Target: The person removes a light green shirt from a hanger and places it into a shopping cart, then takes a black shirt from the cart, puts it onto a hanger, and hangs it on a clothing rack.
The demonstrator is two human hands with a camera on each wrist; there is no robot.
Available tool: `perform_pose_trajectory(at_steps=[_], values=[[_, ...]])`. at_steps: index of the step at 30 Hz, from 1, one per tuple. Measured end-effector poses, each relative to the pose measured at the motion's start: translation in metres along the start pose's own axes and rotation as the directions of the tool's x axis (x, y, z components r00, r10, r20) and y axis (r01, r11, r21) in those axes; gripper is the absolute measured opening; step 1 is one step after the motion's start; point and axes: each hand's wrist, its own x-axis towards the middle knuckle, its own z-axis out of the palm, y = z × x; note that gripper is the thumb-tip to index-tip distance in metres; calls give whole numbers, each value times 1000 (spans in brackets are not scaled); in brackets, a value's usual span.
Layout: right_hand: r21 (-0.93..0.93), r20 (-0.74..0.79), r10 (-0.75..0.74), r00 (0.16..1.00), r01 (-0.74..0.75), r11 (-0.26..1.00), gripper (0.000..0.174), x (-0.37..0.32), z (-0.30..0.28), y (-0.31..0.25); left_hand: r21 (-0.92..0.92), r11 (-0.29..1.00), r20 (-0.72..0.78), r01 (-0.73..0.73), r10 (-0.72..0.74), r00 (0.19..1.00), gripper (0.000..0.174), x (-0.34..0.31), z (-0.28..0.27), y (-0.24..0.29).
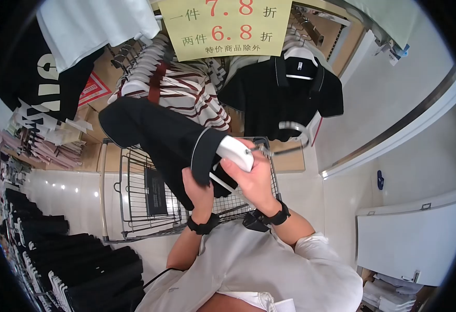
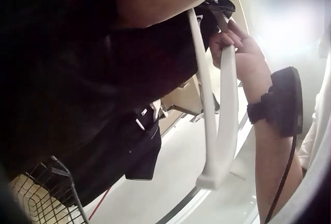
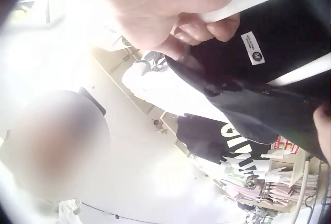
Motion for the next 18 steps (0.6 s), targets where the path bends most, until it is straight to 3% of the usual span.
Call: perform_pose_trajectory(at_steps=[2, 3, 4, 8, 10, 12, 15, 17, 18], values=[[102, -14, 66, 998, -64, 993, 45, 5, 6, -8, 164, 982, -25, 89, -86, 996, 34, -8, 6, -10], [185, -11, 127, 992, -123, 975, 47, 7, 9, -12, 125, 978, 38, 170, -176, 984, 29, -13, 4, -12], [266, -3, 189, 982, -181, 947, 50, 8, 12, -18, 128, 977, 41, 169, -176, 984, 29, -17, 2, -13], [326, -114, 135, 984, -91, 941, 45, 21, 32, -26, 191, 964, 86, 185, -204, 975, 27, -31, -17, 2], [345, -143, 148, 979, -91, 934, 36, 27, 42, -26, 292, 905, 259, 309, -386, 886, 29, -45, -26, 1], [422, -156, 147, 977, -68, 904, 22, 33, 54, -23, 284, 910, 268, 301, -377, 887, 31, -53, -31, 1], [406, -176, 138, 975, -56, 912, 25, 40, 67, -8, 282, 923, 297, 260, -342, 892, 27, -56, -39, 3], [392, -190, 101, 977, -19, 920, 28, 48, 71, 3, 62, 935, 388, 350, -346, 854, 19, -59, -44, -6], [391, -190, 100, 977, -18, 920, 28, 51, 72, 8, 61, 935, 388, 350, -345, 855, 19, -57, -48, -6]])
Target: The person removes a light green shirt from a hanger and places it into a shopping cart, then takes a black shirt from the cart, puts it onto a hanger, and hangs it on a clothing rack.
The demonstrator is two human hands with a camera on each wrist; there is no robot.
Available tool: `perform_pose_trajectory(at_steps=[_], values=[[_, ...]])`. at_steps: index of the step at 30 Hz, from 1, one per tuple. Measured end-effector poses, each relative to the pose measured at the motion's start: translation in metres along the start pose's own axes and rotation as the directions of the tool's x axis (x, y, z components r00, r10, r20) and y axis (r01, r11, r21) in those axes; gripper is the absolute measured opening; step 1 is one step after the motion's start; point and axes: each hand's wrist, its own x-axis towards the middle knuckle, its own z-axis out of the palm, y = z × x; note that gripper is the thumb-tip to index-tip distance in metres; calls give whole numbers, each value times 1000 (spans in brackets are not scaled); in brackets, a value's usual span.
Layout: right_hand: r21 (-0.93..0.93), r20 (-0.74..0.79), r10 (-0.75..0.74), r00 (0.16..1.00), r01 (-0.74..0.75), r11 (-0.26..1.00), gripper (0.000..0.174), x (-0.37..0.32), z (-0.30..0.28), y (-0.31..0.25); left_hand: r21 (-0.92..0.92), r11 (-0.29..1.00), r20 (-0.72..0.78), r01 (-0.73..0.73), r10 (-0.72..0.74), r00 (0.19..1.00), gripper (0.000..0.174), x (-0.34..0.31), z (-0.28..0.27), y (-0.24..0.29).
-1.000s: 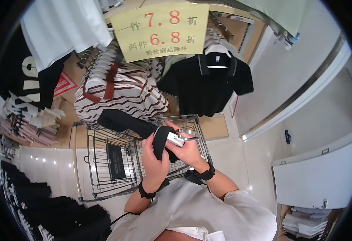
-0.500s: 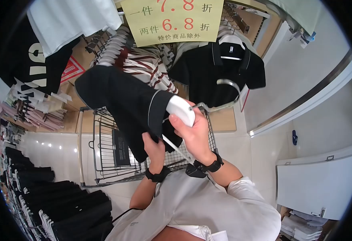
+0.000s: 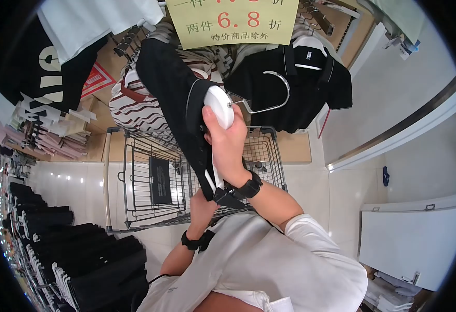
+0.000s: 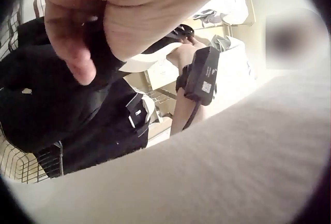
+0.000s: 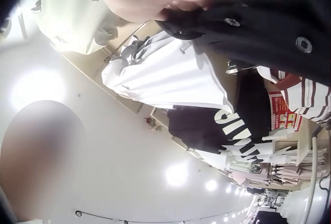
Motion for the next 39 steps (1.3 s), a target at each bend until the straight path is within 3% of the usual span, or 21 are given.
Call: perform_pose_trajectory(at_steps=[2, 4, 7, 10, 11, 14, 15, 19, 21, 24, 26, 27, 28, 29, 32, 33, 34, 36, 37, 38, 39], values=[[64, -5, 29, 1000, -29, 998, 28, 6, -2, 9, -78, 952, 94, 297, -290, 952, 16, 0, -13, 5], [90, -25, 34, 999, -31, 995, 27, 10, -4, 16, -44, 963, 73, 266, -263, 962, 15, -3, -14, -1], [101, -44, 75, 996, -70, 992, 28, 12, -8, 22, 231, 969, -11, 88, -88, 996, 19, -5, -8, -10], [36, -113, 7, 994, -3, 999, 22, 14, -1, 29, 290, 940, 28, 177, -193, 981, 23, -7, -3, 0], [6, -99, 40, 994, -40, 999, 24, 16, -5, 31, 301, 942, 25, 150, -165, 986, 25, -9, -1, 1], [-2, -106, 83, 991, -83, 997, 27, 16, -11, 25, 235, 947, 43, 217, -233, 972, 24, -4, 4, -19], [9, -128, 76, 989, -76, 997, 27, 13, -10, 25, 159, 981, 43, 108, -116, 992, 23, -1, 4, -23], [93, -139, 78, 987, -66, 993, 31, 13, -11, 33, 61, 990, 133, 126, -134, 982, 21, 4, 10, -41], [106, -158, 81, 984, -65, 992, 32, 17, -10, 34, 70, 989, 79, 131, -136, 988, 20, 3, 11, -38], [87, -149, 11, 989, 2, 996, 31, 24, -17, 37, -26, 985, 40, 170, -169, 985, 23, 3, 1, -25], [-45, -175, -42, 984, 34, 998, 29, 24, -24, 41, 39, 994, 34, 98, -99, 995, 20, 4, -9, -20], [-45, -179, -52, 982, 44, 998, 29, 24, -30, 46, -218, 916, 96, 337, -323, 941, 18, 2, -23, -2], [-118, -154, -146, 977, 129, 985, 28, 23, -36, 53, -431, 718, 216, 547, -506, 835, 16, 1, -36, 17], [-189, -121, -243, 962, 218, 958, 28, 23, -39, 55, -512, 677, 155, 529, -533, 832, 10, 3, -42, 32], [-233, 19, -127, 992, 128, 964, 31, 3, -46, 36, -760, 470, 185, 449, -506, 843, 7, 20, -72, 43], [-250, 79, -99, 992, 116, 961, 35, -1, -46, 31, -802, 382, 259, 460, -472, 843, 11, 25, -78, 31], [-362, 150, -26, 988, 79, 929, 39, -5, -46, 19, -800, 382, 268, 464, -464, 844, 11, 30, -80, 19], [-455, 411, -77, 908, 277, 846, 42, 0, -46, -2, -842, 129, 460, 523, -333, 823, 20, 40, -83, 13], [-478, 472, -42, 880, 296, 827, 43, 2, -46, -11, -831, 239, 445, 503, -259, 858, 22, 41, -84, 22], [-509, 558, -66, 828, 404, 760, 43, 4, -41, -28, -826, 241, 454, 510, -253, 855, 22, 42, -85, 31], [-582, 588, 26, 809, 400, 708, 46, 7, -37, -46, -646, 612, 477, 456, -142, 867, 15, 44, -86, 37]])
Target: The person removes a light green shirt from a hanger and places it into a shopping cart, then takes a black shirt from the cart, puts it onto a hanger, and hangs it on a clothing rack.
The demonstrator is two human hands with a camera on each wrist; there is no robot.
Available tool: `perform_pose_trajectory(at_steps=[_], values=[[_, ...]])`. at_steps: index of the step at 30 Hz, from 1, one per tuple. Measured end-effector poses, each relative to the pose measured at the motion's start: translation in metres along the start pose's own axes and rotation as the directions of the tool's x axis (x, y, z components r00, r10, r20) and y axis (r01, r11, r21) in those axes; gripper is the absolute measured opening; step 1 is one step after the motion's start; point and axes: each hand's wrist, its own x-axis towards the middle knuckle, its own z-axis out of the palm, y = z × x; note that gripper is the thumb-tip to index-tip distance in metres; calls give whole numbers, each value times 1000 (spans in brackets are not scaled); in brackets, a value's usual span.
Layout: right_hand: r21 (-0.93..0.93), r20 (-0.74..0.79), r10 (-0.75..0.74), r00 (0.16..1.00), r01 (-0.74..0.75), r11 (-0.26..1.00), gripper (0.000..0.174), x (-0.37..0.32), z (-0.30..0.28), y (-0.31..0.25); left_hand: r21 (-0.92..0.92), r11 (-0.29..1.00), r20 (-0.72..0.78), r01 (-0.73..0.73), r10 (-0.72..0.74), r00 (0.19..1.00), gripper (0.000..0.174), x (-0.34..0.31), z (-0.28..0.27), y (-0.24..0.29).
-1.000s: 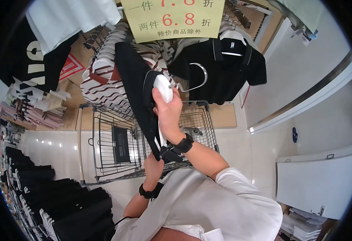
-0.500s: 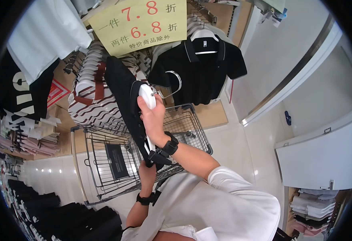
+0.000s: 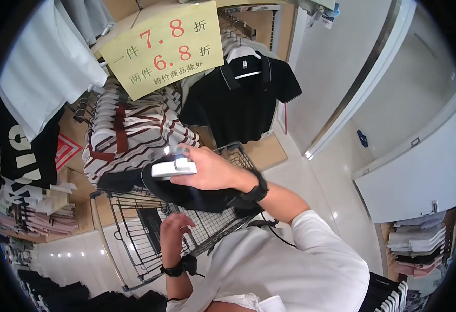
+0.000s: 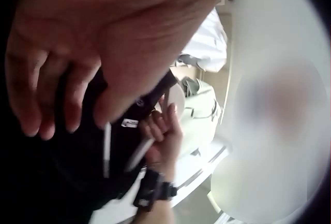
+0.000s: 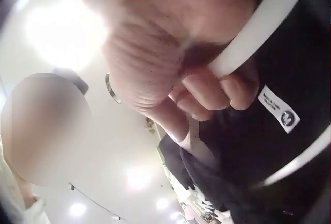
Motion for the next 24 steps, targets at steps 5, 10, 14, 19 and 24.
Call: perform_pose_trajectory(at_steps=[5, 10, 14, 19, 24], values=[[-296, 49, -234, 971, 238, 925, 45, 9, -65, -82, 731, 543, 279, -414, 316, 907, 31, 20, -29, 7], [-281, -268, -339, 902, 264, 923, 26, 6, -135, -191, 699, 567, 119, -436, 509, 852, 54, 26, -4, 30], [-507, -109, -496, 862, 381, 773, 38, 4, -184, -285, 755, 444, 157, -483, 593, 790, 80, 45, 23, 33], [-705, -251, -788, 561, 452, 546, 33, 9, -202, -315, 444, 621, 349, -645, 543, 764, 110, 95, 61, 13], [-764, -279, -734, 620, 320, 560, 31, -5, -221, -299, 388, 642, 425, -661, 512, 746, 111, 104, 118, -11]])
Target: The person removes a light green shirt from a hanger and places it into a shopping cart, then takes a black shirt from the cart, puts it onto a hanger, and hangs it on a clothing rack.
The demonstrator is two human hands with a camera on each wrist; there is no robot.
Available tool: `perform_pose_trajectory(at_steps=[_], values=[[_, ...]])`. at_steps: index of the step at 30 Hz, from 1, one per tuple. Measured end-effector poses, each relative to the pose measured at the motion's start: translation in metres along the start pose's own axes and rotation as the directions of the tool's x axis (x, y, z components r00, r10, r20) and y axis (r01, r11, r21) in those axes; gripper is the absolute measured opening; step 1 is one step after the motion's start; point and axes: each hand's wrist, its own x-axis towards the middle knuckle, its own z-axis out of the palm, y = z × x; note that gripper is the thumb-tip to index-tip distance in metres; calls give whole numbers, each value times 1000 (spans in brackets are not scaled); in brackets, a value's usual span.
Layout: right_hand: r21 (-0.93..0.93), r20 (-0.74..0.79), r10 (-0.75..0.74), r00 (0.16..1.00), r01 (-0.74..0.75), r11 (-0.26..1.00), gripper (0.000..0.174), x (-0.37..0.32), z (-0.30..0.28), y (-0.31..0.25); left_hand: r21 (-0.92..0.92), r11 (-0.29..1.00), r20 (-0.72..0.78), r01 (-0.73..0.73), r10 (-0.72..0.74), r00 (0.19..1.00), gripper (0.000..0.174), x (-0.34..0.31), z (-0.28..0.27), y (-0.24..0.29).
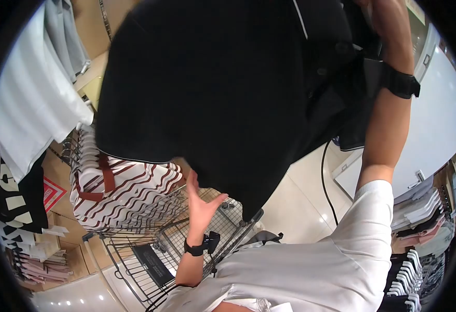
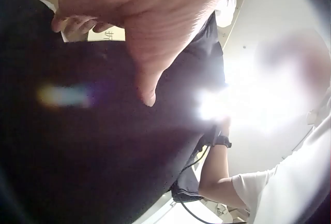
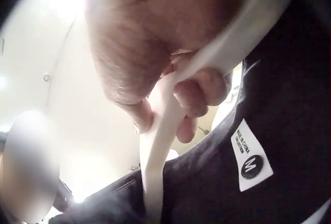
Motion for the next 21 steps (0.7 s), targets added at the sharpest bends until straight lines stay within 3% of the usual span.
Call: perform_pose_trajectory(at_steps=[1, 3, 5, 7, 8, 9, 10, 11, 12, 13, 15, 17, 19, 21], values=[[-33, -57, 27, 998, -29, 999, 30, -6, -1, 12, 4, 1000, -2, 0, 0, 1000, 111, 6, 9, -2], [-69, 50, 67, 996, -63, 996, 30, -17, -27, 35, -40, 999, -19, -2, 1, 1000, 103, 19, 30, -8], [-137, -5, 35, 999, -36, 990, 38, -33, -36, 75, -43, 998, -31, -53, 51, 998, 100, 37, 47, -24], [-322, 35, 194, 980, -173, 931, 32, -51, -79, 124, -195, 980, 18, 25, -22, 1000, 98, 53, 68, -45], [-317, 129, 103, 986, -57, 947, 37, -58, -68, 133, -212, 977, -86, -25, 7, 996, 85, 59, 83, -47], [-229, 53, 73, 996, -59, 972, 29, -67, -59, 148, -202, 979, -101, -33, 13, 995, 85, 66, 95, -43], [-282, 246, -6, 969, 77, 956, 25, -72, -64, 165, -196, 978, 26, 74, -70, 997, 76, 71, 105, -37], [-296, 288, 2, 957, 87, 951, 25, -82, -58, 173, -177, 967, 154, 183, -156, 976, 68, 75, 117, -34], [-254, 356, 91, 930, 3, 967, 26, -91, -54, 182, -202, 974, 56, 101, -91, 994, 51, 78, 136, -35], [-228, 404, 129, 906, -37, 973, 27, -101, -48, 192, -194, 977, 42, 95, -88, 995, 51, 81, 155, -41], [-138, 449, 53, 892, 11, 990, 28, -122, -28, 220, -492, 843, -81, 218, -293, 953, 48, 81, 186, -67], [-128, 499, 112, 859, -54, 990, 28, -145, -6, 253, -465, 857, -153, 220, -322, 934, 47, 76, 205, -95], [-71, 506, 111, 855, -87, 994, 31, -163, 19, 290, -628, 701, -132, 337, -522, 843, 51, 73, 209, -110], [-39, 533, 173, 828, -181, 983, 34, -173, 44, 321, -670, 661, -125, 336, -547, 827, 47, 74, 203, -125]])
